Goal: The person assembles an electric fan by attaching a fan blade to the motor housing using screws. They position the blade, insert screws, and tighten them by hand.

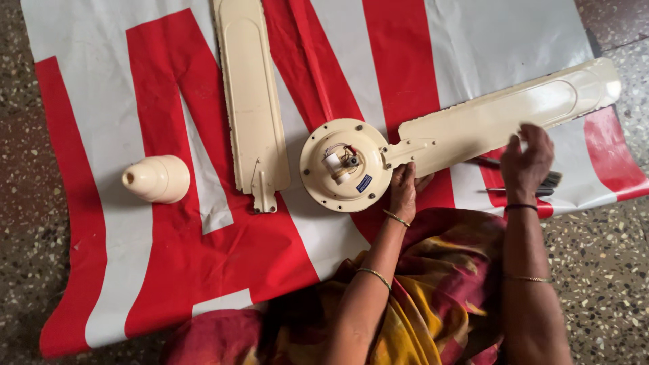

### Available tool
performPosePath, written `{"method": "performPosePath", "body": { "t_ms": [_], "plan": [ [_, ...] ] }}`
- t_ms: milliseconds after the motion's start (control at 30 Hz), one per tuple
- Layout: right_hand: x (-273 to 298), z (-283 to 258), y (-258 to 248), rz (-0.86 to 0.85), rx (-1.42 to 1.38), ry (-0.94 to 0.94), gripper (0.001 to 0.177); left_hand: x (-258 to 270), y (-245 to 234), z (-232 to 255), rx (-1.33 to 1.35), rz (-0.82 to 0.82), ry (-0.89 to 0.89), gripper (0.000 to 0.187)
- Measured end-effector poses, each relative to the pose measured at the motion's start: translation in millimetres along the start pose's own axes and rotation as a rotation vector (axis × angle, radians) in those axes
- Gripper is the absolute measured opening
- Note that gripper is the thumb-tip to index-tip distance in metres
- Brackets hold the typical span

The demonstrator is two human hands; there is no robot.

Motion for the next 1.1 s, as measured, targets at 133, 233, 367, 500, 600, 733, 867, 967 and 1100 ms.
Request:
{"method": "performPosePath", "body": {
  "t_ms": [133, 233, 367, 500, 600, 733, 867, 967, 1100],
  "plan": [
    [-12, -73, 36, -0.175, -0.072, -0.453, 0.051, 0, -1, 1, -0.004, -0.003, -0.002, 0.031],
    [-20, -98, 70, -0.248, 0.093, -0.698, 0.063, 3, 0, 3, -0.021, -0.014, 0.027, 0.031],
    [-22, -79, 92, -0.401, 0.148, -0.598, 0.051, 7, 2, 4, -0.042, -0.016, 0.029, 0.033],
    [-8, -48, 85, -0.41, 0.119, -0.438, 0.045, 15, -8, 0, -0.04, -0.004, -0.007, 0.029],
    [-2, -38, 80, -0.437, 0.047, -0.388, 0.046, 19, -12, -3, -0.031, -0.002, -0.015, 0.03],
    [-7, -43, 82, -0.445, 0.071, -0.399, 0.04, 27, -19, -6, -0.037, 0.018, -0.055, 0.03],
    [-11, -40, 89, -0.496, 0.131, -0.372, 0.03, 37, -26, -4, -0.029, -0.006, -0.063, 0.028],
    [-10, -26, 100, -0.583, 0.137, -0.336, 0.031, 41, -36, -6, -0.05, -0.005, -0.06, 0.023],
    [-11, 14, 128, -0.836, 0.117, -0.176, 0.035, 39, -45, -12, -0.045, -0.031, -0.072, 0.022]
  ]
}}
Point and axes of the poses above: each hand's wrist, its own x-axis away from the middle knuckle, its own y-axis out of the palm, z = x × y, the point moved 9 cm from there along -x, towards the middle knuckle, and after that the axes turned 8 degrees about z, right-handed, at the moved point
